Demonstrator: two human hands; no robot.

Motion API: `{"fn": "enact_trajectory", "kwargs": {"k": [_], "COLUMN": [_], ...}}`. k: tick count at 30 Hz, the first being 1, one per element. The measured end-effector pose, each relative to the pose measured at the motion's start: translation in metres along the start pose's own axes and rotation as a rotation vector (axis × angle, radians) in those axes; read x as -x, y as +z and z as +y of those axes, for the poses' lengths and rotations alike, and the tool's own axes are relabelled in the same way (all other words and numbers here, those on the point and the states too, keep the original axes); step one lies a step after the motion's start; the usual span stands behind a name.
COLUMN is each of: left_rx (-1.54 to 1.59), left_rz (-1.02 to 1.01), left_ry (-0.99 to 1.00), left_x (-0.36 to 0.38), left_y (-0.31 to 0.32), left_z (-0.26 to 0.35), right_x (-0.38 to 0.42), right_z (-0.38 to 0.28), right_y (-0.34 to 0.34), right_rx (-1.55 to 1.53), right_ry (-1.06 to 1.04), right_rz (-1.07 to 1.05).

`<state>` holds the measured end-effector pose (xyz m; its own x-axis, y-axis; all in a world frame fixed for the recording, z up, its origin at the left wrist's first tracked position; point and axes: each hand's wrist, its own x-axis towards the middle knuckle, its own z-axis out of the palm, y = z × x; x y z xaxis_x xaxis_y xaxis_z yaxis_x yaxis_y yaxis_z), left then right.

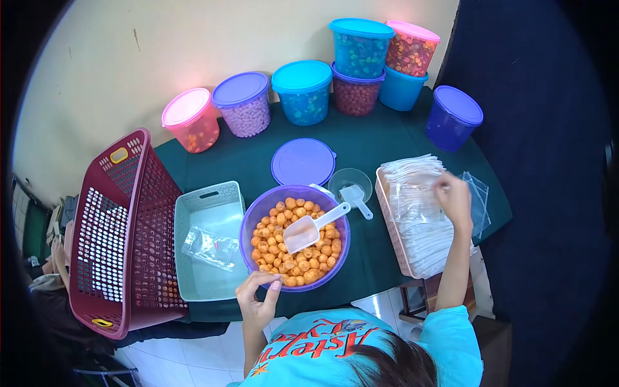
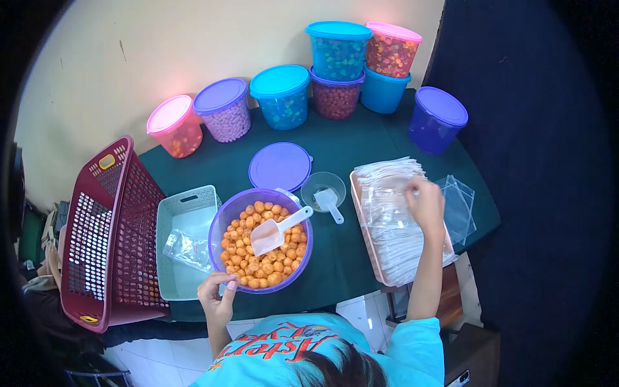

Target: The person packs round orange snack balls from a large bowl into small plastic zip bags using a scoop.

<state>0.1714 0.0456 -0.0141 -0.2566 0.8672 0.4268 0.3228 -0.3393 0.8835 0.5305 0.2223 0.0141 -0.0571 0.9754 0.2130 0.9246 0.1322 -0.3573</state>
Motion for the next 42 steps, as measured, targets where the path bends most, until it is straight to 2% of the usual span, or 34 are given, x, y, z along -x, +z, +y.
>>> {"fn": "enact_trajectory", "kwargs": {"k": [2,3,5,6,8,10,11,12,13,15,16,18,19,22,23,25,26,27,29,30,34,36,38,42], "left_rx": [0.013,0.04,0.064,0.183,0.504,0.75,0.855,0.959,0.947,1.246,1.237,1.319,1.316,1.323,1.323,1.239,1.213,1.215,1.21,1.21,1.193,1.169,1.081,1.139], "left_rz": [0.004,-0.011,-0.02,-0.039,-0.092,-0.109,-0.196,-0.283,-0.261,-0.39,-0.374,-0.663,-0.654,-0.585,-0.582,-0.51,-0.446,-0.45,-0.478,-0.483,-0.474,-0.456,-0.395,-0.35], "left_ry": [-0.017,-0.028,-0.04,-0.04,-0.095,-0.272,-0.319,-0.365,-0.368,-0.577,-0.576,-0.525,-0.524,-0.445,-0.44,-0.428,-0.485,-0.478,-0.509,-0.503,-0.494,-0.503,-0.595,-0.643], "left_x": [0.0,0.0,-0.001,-0.004,-0.014,-0.031,-0.044,-0.053,-0.056,-0.057,-0.054,-0.049,-0.048,-0.045,-0.043,-0.042,-0.043,-0.044,-0.046,-0.046,-0.048,-0.051,-0.052,-0.05], "left_y": [-0.004,-0.006,-0.011,-0.014,-0.016,-0.02,-0.021,-0.022,-0.021,-0.014,-0.014,-0.013,-0.013,-0.01,-0.009,-0.008,-0.009,-0.008,-0.007,-0.007,-0.009,-0.01,-0.012,-0.01], "left_z": [-0.001,-0.002,-0.005,-0.01,-0.003,-0.005,-0.007,-0.007,-0.004,0.002,-0.001,-0.01,-0.009,-0.007,-0.01,-0.013,-0.008,-0.011,-0.018,-0.019,-0.019,-0.017,-0.009,-0.007], "right_x": [0.009,0.016,0.037,0.046,0.064,0.076,0.079,0.081,0.083,0.086,0.086,0.086,0.087,0.088,0.087,0.084,0.082,0.08,0.075,0.074,0.072,0.072,0.071,0.072], "right_z": [-0.026,-0.037,-0.06,-0.075,-0.108,-0.141,-0.154,-0.166,-0.179,-0.201,-0.209,-0.215,-0.217,-0.229,-0.231,-0.235,-0.24,-0.243,-0.246,-0.246,-0.249,-0.249,-0.25,-0.249], "right_y": [-0.013,-0.018,-0.026,-0.029,-0.026,-0.011,-0.001,0.006,0.016,0.039,0.049,0.069,0.076,0.079,0.08,0.08,0.075,0.071,0.065,0.063,0.066,0.068,0.073,0.082], "right_rx": [-0.367,-0.366,-1.003,-1.007,-1.299,-1.443,-1.544,-1.576,-1.602,-1.655,-1.629,-1.508,-1.511,-1.164,-1.163,-0.7,-0.7,-0.697,-0.495,-0.488,-0.473,-0.48,-0.491,-0.495], "right_ry": [-0.036,-0.042,-0.023,-0.025,-0.132,-0.124,-0.192,-0.19,-0.185,-0.133,-0.141,-0.141,-0.144,-0.18,-0.185,-0.334,-0.346,-0.349,-0.591,-0.672,-0.747,-0.756,-0.763,-0.771], "right_rz": [0.702,0.699,0.726,0.721,0.478,0.225,0.023,-0.177,-0.309,-0.452,-0.464,-0.508,-0.517,-0.395,-0.397,-0.128,-0.02,-0.014,0.159,0.078,0.02,0.05,0.074,0.185]}}
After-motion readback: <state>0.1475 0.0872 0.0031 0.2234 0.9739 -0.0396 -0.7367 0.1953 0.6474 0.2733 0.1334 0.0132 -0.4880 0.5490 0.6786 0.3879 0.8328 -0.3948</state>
